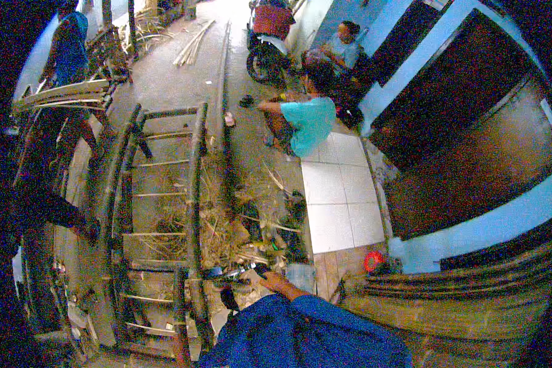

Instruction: The person assembles a bamboo frame by hand, fitting pre-cut bamboo poles into a ladder-like structure. They repeatedly align and insert pieces, then lift and reposition the frame to continue assembly.

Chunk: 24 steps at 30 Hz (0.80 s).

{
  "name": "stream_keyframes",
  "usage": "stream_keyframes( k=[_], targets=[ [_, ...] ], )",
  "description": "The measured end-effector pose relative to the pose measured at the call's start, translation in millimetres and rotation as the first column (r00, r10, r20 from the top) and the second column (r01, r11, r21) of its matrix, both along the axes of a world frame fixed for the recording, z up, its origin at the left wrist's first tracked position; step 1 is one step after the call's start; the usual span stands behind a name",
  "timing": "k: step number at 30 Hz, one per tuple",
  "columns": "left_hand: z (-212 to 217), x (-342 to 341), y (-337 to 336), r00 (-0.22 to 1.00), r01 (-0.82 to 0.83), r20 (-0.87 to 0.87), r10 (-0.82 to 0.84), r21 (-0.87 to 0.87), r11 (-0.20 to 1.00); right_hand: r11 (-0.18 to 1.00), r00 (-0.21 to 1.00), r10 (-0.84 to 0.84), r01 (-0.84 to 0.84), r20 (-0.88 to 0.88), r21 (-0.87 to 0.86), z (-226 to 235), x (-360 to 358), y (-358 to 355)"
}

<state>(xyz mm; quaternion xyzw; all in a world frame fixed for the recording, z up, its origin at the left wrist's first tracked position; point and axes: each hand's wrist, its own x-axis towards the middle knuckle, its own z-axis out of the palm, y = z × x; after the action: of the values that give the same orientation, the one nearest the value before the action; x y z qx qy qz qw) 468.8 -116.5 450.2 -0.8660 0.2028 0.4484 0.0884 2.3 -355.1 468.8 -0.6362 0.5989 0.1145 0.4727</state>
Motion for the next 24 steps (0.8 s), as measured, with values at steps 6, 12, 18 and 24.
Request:
stream_keyframes(
  k=[6, 12, 18, 24],
  targets=[
    [-5.9, -103.6, -62.9, 0.958, -0.210, -0.241, 0.156, -0.222, 0.952, 0.989, 0.996, -0.016, 0.029, 0.086, -0.145, -28.9, -24.3, -66.4],
    [-5.9, -210.5, -106.3, 0.880, -0.322, -0.427, 0.205, -0.222, 0.920, 0.955, 0.980, -0.078, 0.126, 0.181, -0.268, -55.6, -89.7, -103.4],
    [8.9, -257.6, -105.5, 0.853, -0.384, -0.448, 0.266, -0.195, 0.903, 0.995, 0.995, -0.090, 0.088, -0.052, -0.042, -104.9, -184.8, -99.8],
    [29.6, -267.2, -76.1, 0.851, -0.413, -0.407, 0.331, -0.131, 0.901, 0.904, 0.903, 0.421, -0.426, -0.086, -0.040, -122.1, -198.0, -95.1]
  ],
)
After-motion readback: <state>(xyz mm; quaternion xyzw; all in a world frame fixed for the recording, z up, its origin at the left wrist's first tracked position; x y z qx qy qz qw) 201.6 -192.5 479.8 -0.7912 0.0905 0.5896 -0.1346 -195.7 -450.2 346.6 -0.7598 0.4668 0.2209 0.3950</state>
